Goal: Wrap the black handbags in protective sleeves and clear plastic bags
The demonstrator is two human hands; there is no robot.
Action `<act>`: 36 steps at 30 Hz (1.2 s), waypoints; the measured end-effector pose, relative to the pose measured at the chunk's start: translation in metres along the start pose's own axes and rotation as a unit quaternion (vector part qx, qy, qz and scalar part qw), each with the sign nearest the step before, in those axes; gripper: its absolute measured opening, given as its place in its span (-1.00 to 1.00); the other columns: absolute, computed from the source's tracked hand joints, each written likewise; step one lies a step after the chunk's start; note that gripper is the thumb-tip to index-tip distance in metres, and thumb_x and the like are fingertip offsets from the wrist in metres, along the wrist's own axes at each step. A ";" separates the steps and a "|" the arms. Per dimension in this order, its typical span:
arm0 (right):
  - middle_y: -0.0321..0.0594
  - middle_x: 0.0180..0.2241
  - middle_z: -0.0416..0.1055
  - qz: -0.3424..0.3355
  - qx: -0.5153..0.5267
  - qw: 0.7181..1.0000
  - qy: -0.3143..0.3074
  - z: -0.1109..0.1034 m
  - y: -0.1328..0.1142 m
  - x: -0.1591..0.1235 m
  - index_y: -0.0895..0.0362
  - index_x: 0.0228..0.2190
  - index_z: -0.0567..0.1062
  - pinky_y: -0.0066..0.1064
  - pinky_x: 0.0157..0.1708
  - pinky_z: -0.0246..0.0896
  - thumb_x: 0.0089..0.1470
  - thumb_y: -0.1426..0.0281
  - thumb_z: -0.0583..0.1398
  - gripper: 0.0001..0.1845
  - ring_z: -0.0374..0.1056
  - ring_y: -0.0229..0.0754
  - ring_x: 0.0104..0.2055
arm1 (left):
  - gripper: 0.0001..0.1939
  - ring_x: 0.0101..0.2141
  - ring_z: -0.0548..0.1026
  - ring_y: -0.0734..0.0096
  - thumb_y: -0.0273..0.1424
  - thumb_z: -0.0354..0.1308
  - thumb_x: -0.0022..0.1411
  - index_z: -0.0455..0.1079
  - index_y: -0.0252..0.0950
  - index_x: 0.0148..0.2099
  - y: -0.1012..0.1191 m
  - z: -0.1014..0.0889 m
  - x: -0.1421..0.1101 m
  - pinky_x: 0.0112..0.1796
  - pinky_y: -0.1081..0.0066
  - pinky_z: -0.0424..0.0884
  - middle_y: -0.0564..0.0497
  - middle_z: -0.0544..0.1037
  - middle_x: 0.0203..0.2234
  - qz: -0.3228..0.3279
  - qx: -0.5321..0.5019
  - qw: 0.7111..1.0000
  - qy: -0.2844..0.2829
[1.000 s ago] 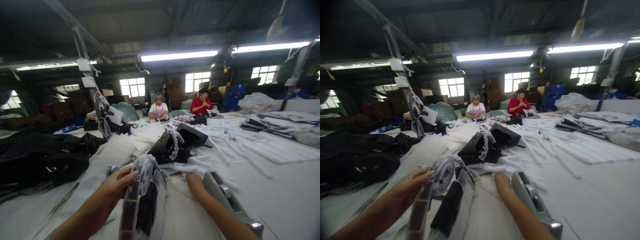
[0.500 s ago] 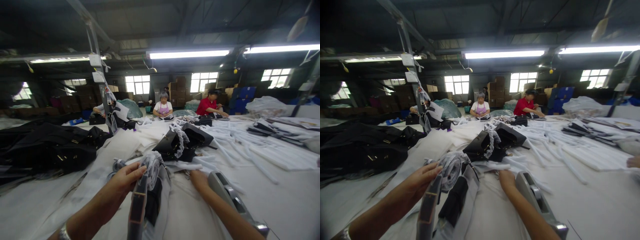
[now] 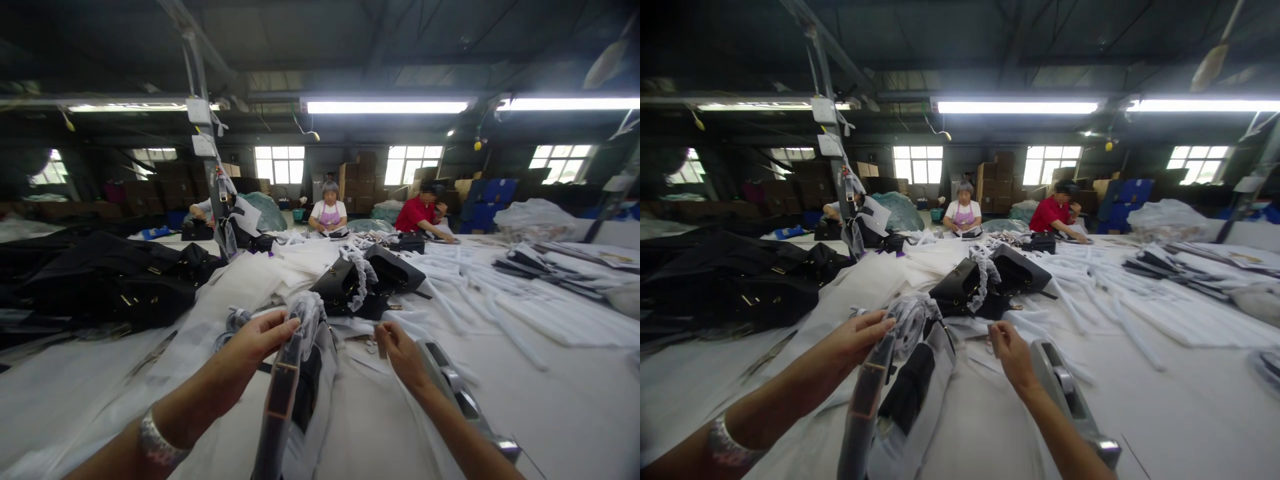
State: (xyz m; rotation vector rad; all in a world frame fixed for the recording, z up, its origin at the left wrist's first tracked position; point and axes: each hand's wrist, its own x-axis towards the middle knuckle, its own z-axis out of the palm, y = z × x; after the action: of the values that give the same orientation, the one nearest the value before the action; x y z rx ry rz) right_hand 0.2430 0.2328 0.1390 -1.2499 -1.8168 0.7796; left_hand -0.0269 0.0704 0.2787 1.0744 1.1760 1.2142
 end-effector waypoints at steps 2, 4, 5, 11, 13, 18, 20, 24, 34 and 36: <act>-0.36 -0.47 0.41 -0.004 0.066 0.998 -0.002 -0.004 -0.033 -0.007 0.04 -0.22 0.35 -0.40 -0.51 0.21 0.30 -0.04 -0.07 -0.55 0.34 -0.25 -0.56 | -0.68 -0.19 0.53 0.25 -0.16 0.30 0.22 0.54 -0.28 -0.10 0.001 -0.001 0.001 -0.11 0.38 0.34 -0.01 0.61 -0.28 0.008 0.016 1.000 -0.005; -0.45 -0.56 0.31 -0.004 0.122 0.992 -0.042 -0.003 -0.065 -0.016 0.04 -0.20 0.33 -0.45 -0.68 -0.03 0.27 -0.06 -0.04 -0.55 0.14 -0.34 -0.71 | -0.65 -0.18 0.53 0.25 -0.14 0.29 0.24 0.55 -0.28 -0.07 0.001 -0.001 0.001 -0.08 0.38 0.33 -0.01 0.62 -0.27 0.015 0.031 0.999 -0.019; -0.47 -0.57 0.30 -0.005 0.146 0.987 -0.069 -0.002 -0.080 -0.021 0.04 -0.18 0.33 -0.47 -0.70 -0.10 0.25 -0.05 0.00 -0.57 0.08 -0.36 -0.73 | -0.65 -0.19 0.53 0.26 -0.14 0.28 0.24 0.56 -0.28 -0.06 0.002 -0.001 0.000 -0.07 0.38 0.32 -0.01 0.63 -0.26 0.016 0.036 0.999 -0.027; -0.24 -0.33 0.56 0.007 0.247 0.933 -0.262 0.006 -0.136 -0.039 0.12 -0.06 0.37 -0.53 -0.61 0.16 0.04 0.13 0.25 -0.51 0.33 -0.34 -0.53 | -0.63 -0.22 0.51 0.30 -0.12 0.26 0.26 0.57 -0.30 -0.06 0.007 -0.001 -0.004 -0.15 0.42 0.32 -0.02 0.64 -0.29 0.025 0.065 0.997 -0.029; -0.21 -0.35 0.56 0.017 0.246 0.927 -0.284 0.007 -0.143 -0.037 0.14 -0.22 0.41 -0.54 -0.66 0.16 0.00 0.13 0.27 -0.60 0.33 -0.35 -0.57 | -0.62 -0.22 0.50 0.30 -0.12 0.26 0.25 0.57 -0.32 -0.07 0.009 0.000 -0.006 -0.16 0.42 0.31 -0.02 0.63 -0.30 0.031 0.075 0.996 -0.024; -0.37 -0.61 0.40 0.014 0.206 0.939 -0.273 0.010 -0.150 -0.023 0.18 -0.44 0.51 -0.54 -0.76 0.08 -0.06 0.11 0.33 -0.64 0.30 -0.33 -0.68 | -0.58 -0.19 0.49 0.24 -0.07 0.21 0.27 0.58 -0.33 -0.07 0.012 0.004 -0.011 -0.12 0.37 0.31 -0.03 0.63 -0.29 0.051 0.116 0.992 -0.014; -0.38 -0.65 0.37 0.013 0.195 0.944 -0.267 0.012 -0.150 -0.019 0.19 -0.47 0.54 -0.53 -0.78 0.02 -0.06 0.10 0.35 -0.62 0.23 -0.36 -0.73 | -0.58 -0.20 0.49 0.23 -0.07 0.21 0.26 0.59 -0.33 -0.08 0.013 0.005 -0.013 -0.12 0.36 0.29 -0.02 0.63 -0.32 0.060 0.131 0.990 0.001; -0.27 -0.59 0.48 0.007 0.195 0.947 -0.257 0.017 -0.154 -0.015 0.21 -0.51 0.59 -0.53 -0.73 -0.05 -0.10 0.09 0.39 -0.60 0.25 -0.37 -0.69 | -0.58 -0.18 0.48 0.20 -0.08 0.26 0.21 0.60 -0.34 -0.11 0.016 0.008 -0.013 -0.10 0.36 0.26 -0.01 0.63 -0.33 0.077 0.144 0.986 0.026; -0.41 -0.66 0.22 0.009 0.298 0.909 -0.291 0.028 -0.163 -0.024 0.17 -0.42 0.68 -0.48 -0.56 -0.12 -0.13 0.01 0.41 -0.55 0.01 -0.39 -0.57 | -0.55 -0.21 0.50 0.20 -0.05 0.28 0.18 0.60 -0.34 -0.12 0.017 0.010 -0.016 -0.08 0.33 0.28 -0.03 0.63 -0.33 0.079 0.151 0.985 0.028; -0.41 -0.66 0.19 0.006 0.309 0.901 -0.304 0.027 -0.160 -0.024 0.19 -0.43 0.68 -0.46 -0.57 -0.16 -0.16 0.03 0.43 -0.55 -0.03 -0.38 -0.57 | -0.55 -0.20 0.51 0.19 -0.05 0.28 0.18 0.60 -0.34 -0.12 0.017 0.009 -0.016 -0.08 0.33 0.28 -0.03 0.64 -0.34 0.079 0.151 0.985 0.027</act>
State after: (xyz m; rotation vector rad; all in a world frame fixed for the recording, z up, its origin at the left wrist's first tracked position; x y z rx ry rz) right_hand 0.1511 0.1560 0.2504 -0.6250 -1.7798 1.7377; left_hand -0.0191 0.0557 0.2979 1.3906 1.3667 1.2173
